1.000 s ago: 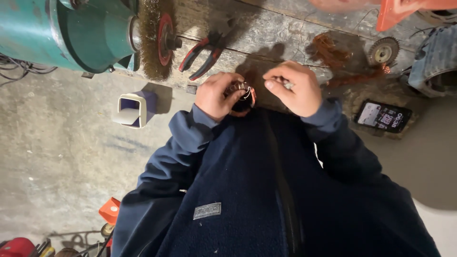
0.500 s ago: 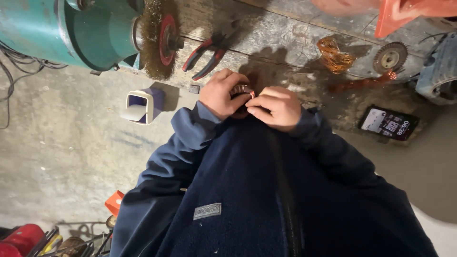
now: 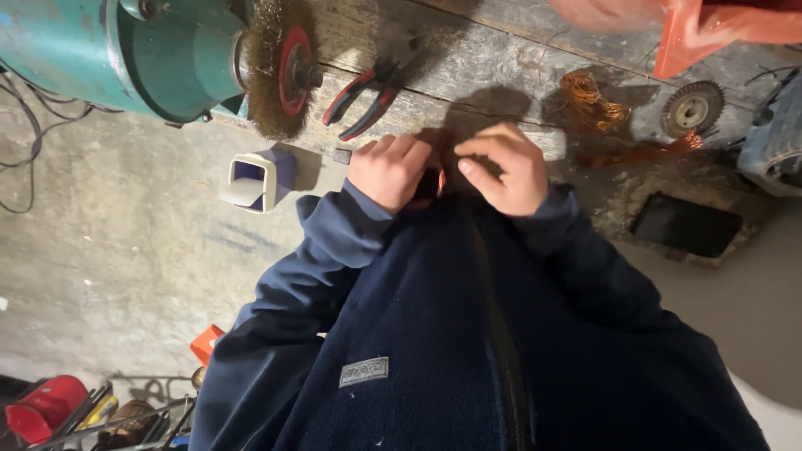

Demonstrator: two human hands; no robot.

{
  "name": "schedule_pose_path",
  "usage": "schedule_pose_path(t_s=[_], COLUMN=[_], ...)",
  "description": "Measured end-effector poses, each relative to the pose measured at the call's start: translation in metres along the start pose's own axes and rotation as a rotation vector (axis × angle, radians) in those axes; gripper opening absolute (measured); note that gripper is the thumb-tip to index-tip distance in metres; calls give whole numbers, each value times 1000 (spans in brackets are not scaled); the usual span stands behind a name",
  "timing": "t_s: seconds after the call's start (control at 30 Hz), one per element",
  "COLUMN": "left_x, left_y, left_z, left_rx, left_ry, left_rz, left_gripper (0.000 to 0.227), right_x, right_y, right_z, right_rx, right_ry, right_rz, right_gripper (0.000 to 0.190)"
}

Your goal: The person winds copper wire around a cylindrical core to form a coil. They then use pliers to cut a binding wire and secure the coil, placing the finished component on a workbench.

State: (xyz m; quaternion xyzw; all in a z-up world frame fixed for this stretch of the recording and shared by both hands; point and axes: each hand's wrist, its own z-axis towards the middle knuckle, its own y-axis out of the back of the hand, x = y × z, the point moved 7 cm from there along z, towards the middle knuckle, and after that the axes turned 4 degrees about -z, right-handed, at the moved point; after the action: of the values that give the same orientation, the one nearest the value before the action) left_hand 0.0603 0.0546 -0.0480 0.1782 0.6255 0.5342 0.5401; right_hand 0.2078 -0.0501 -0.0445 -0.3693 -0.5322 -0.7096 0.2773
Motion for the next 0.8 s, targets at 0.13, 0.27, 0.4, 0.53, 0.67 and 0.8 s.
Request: schedule_pose_path(t_s=[0.13, 0.27, 0.4, 0.53, 0.67, 0.8], left_x=[-10, -12, -14, -19, -25, -25], left_y=[28, 45, 49, 46, 43, 47], left_z=[-2, -14, -25, -40, -45, -46], left_rx=[-16, -37, -70, -163, -181, -216], left_ry=[-198, -341, -429, -541, -591, -610], left_rz=[-69, -86, -32, -54, -15, -10], left_gripper=[18, 24, 29, 30, 27, 26], right_x=[8, 22, 39, 45, 46, 48], right_y=[-1, -22, -21, -18, -16, -13], right_z=[16, 15, 5, -4, -12, -15], right_rx=[27, 106, 61, 23, 64, 65], right_ry=[125, 314, 426, 524, 554, 570], right_rz=[-82, -251, -392, -433, -401, -363], right_gripper=[26, 32, 26, 19, 19, 20])
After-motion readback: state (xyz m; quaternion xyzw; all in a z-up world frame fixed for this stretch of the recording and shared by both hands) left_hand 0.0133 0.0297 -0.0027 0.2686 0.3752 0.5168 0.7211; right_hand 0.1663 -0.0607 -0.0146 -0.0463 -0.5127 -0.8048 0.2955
